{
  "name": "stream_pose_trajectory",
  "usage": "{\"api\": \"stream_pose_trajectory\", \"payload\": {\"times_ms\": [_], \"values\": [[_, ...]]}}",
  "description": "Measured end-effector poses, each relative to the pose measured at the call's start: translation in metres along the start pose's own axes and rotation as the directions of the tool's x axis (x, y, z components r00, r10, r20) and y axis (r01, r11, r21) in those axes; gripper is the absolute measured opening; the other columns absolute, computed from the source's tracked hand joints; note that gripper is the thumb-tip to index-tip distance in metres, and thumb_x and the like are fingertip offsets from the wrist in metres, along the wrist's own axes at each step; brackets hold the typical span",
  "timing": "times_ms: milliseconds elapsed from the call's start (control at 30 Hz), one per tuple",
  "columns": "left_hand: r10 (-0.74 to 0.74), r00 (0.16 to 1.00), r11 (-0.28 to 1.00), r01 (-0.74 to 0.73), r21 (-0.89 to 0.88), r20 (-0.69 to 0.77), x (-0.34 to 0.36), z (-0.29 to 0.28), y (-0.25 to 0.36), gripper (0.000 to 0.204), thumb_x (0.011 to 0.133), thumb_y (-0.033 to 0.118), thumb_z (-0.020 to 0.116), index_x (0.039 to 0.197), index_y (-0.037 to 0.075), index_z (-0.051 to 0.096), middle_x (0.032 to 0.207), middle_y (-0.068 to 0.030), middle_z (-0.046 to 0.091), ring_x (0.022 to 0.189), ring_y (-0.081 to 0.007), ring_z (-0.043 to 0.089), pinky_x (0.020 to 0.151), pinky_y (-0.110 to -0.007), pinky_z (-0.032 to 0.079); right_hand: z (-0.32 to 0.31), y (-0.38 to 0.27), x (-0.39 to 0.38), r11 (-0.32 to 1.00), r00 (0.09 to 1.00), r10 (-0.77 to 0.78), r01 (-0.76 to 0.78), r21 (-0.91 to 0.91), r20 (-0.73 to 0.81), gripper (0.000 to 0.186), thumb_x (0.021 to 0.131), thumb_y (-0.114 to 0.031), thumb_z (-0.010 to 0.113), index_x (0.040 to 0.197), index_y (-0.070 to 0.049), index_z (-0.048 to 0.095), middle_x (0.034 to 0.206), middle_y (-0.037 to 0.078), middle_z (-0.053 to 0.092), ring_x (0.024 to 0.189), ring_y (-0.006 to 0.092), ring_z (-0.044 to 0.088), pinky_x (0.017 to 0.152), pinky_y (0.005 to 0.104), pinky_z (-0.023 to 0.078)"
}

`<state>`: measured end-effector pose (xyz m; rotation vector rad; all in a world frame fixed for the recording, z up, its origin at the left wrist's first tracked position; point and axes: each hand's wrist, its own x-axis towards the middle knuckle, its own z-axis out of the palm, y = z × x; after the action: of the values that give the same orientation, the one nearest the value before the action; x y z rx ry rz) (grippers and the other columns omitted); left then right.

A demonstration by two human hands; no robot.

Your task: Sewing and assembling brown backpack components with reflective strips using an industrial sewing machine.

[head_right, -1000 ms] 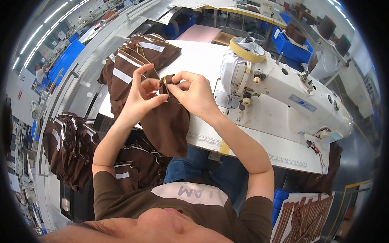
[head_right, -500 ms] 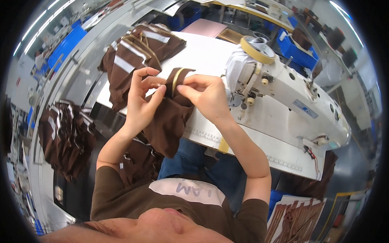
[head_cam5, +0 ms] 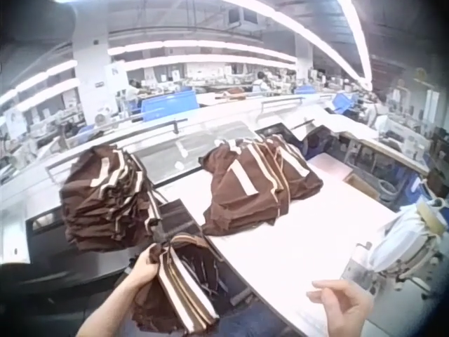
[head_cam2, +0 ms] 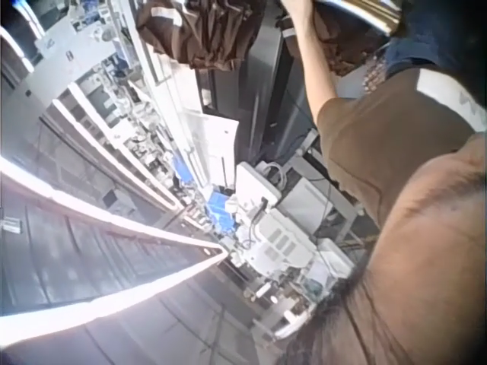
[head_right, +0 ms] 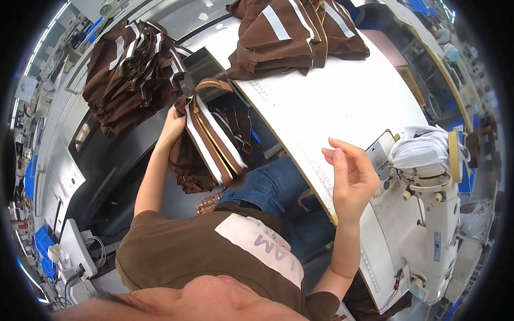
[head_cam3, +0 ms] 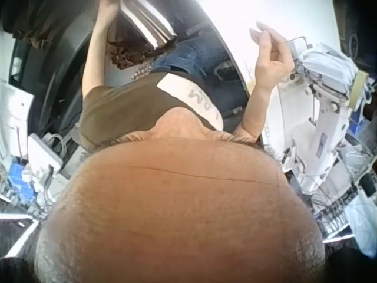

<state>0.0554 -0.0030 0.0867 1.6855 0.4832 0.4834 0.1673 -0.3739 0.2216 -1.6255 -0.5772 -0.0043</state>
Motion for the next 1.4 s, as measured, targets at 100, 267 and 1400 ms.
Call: {"api": "stream_pose_trajectory", "payload": {"times_ms": [100, 267, 1400], "values": [[-0.061, 0.979, 0.543, 0.197, 0.817, -0.195, 0.016, -0.012, -0.055, 0.060, 0.078, 0.010, 0.065, 0.133, 0.009, 0.041, 0.128, -0.0174, 0.048, 0.110, -0.0313, 0.054, 0.092, -0.046, 0.042, -0.005, 0.015, -0.002, 0.994, 0.998, 0.048, -0.051, -0.095, -0.030, 0.015, 0.090, -0.001, 0.054, 0.101, 0.005, 0.064, 0.092, 0.012, 0.067, 0.080, 0.0179, 0.068, 0.073, 0.0254, 0.054], [-0.129, 0.988, 0.154, -0.063, 0.986, 0.083, -0.012, -0.020, -0.222, 0.075, 0.080, 0.060, 0.053, 0.143, 0.028, 0.029, 0.152, -0.0083, 0.022, 0.139, -0.0363, 0.015, 0.102, -0.072, 0.007, -0.004, 0.038, -0.004, 0.974, 0.996, 0.073, -0.084, -0.211, -0.058, 0.014, 0.088, -0.002, 0.057, 0.098, 0.002, 0.066, 0.090, 0.012, 0.068, 0.077, 0.0170, 0.069, 0.070, 0.0234, 0.054], [0.580, 0.461, 0.531, -0.839, 0.117, 0.672, 0.096, 0.273, 0.121, 0.034, 0.077, -0.007, 0.054, 0.107, 0.006, 0.064, 0.104, -0.0109, 0.063, 0.099, -0.0313, 0.054, 0.083, -0.037, 0.047, -0.142, 0.072, -0.056, 0.709, 0.743, 0.666, -0.605, 0.362, -0.063, 0.029, 0.075, -0.001, 0.066, 0.103, -0.003, 0.061, 0.096, 0.005, 0.064, 0.088, 0.0124, 0.060, 0.081, 0.0249, 0.048]]}}
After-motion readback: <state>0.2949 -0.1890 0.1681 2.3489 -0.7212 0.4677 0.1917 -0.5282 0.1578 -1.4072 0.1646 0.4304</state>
